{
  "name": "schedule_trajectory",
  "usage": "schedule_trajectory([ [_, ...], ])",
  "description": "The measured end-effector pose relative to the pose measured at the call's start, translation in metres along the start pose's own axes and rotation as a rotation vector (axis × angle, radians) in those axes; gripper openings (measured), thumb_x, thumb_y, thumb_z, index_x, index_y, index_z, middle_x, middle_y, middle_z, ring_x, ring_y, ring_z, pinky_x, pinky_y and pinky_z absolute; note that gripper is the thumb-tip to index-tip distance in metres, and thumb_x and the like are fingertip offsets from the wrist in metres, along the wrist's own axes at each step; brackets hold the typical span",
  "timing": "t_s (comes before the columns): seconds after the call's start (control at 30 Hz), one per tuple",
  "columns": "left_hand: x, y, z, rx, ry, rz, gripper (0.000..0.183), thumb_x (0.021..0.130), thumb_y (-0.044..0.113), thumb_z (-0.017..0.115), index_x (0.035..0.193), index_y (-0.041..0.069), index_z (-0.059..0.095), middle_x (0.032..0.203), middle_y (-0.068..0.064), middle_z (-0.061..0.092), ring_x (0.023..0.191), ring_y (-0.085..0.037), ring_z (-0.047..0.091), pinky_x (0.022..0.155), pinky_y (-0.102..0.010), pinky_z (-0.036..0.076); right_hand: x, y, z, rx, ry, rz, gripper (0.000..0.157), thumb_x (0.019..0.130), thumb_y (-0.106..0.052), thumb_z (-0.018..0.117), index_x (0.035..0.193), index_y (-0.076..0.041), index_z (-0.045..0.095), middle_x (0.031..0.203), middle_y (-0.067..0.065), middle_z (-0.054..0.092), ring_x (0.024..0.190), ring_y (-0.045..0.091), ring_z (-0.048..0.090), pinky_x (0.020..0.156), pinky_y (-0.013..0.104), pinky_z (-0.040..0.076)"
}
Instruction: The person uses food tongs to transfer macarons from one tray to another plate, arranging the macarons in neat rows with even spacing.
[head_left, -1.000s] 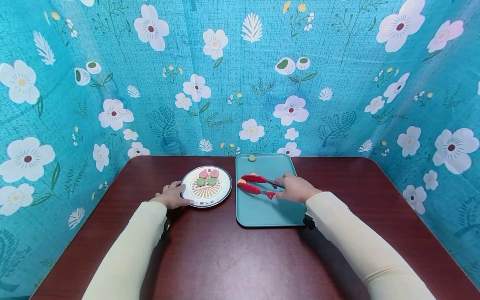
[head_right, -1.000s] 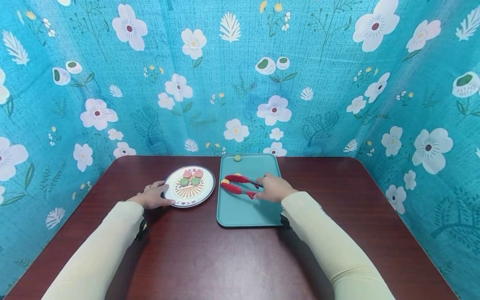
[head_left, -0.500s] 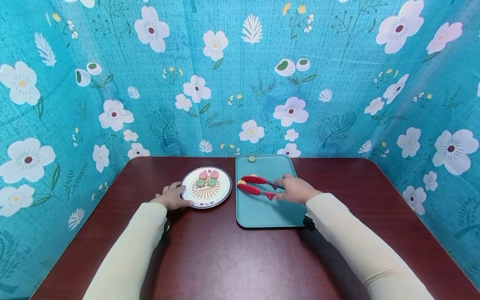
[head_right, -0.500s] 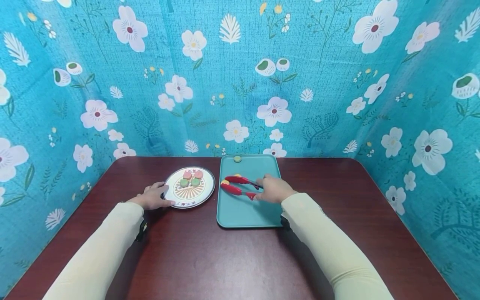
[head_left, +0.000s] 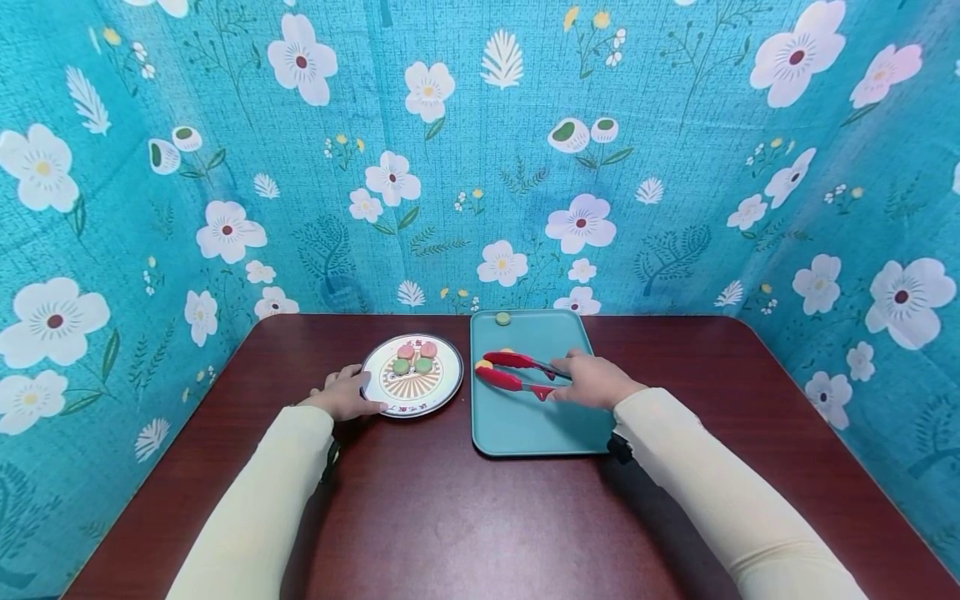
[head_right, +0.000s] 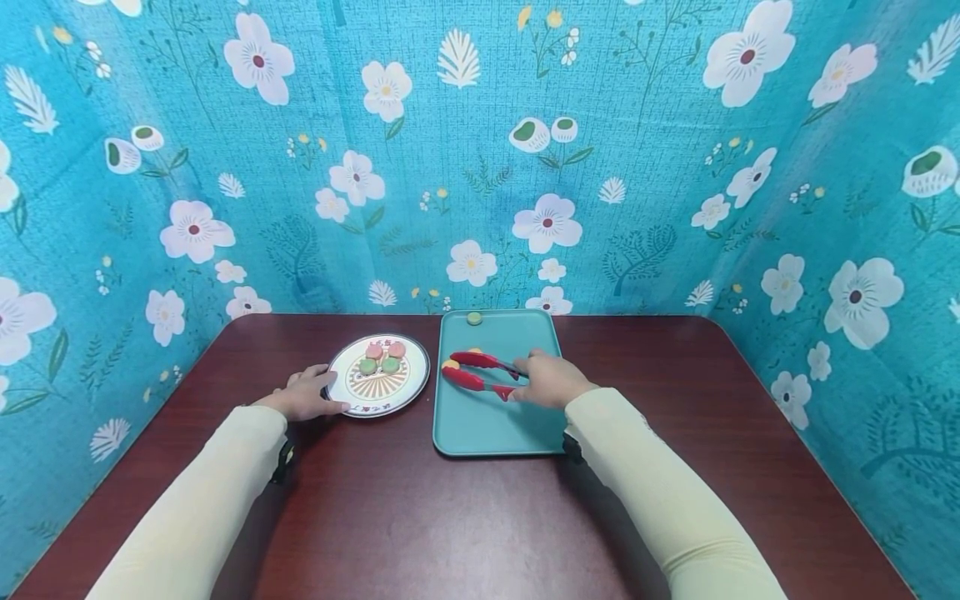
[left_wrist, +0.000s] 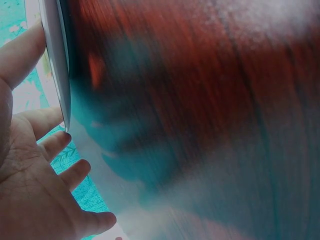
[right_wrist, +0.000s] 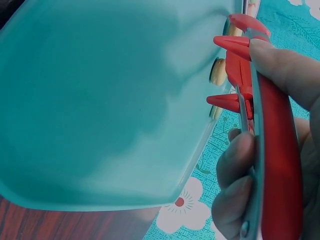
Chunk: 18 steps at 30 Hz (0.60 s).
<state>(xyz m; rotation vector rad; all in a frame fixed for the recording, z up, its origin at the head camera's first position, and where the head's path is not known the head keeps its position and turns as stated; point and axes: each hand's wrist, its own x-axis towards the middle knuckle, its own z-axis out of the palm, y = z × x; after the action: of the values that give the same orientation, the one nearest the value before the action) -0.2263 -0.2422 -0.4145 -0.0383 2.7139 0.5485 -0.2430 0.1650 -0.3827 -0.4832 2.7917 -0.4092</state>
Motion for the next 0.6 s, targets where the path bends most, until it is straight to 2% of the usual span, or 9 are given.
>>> schedule_trajectory([
  [0.6,-0.0035,0.0025,-0.0022,-0.006,-0.006,-0.008,0.090,0.084,0.045,0.070,0.149,-0.002,0.029,0.153,-0.027,0.017,0.136,-0.050,0.015,0.106,-0.072,0.009,-0.0046,-0.0015,-0.0021,0.007,0.020,-0.003,0.075,0.079,-0.034,0.079,0.142,-0.007,0.048,0.124,0.015,0.053,0.097,0.024,0.056,0.075,0.040,0.054],
])
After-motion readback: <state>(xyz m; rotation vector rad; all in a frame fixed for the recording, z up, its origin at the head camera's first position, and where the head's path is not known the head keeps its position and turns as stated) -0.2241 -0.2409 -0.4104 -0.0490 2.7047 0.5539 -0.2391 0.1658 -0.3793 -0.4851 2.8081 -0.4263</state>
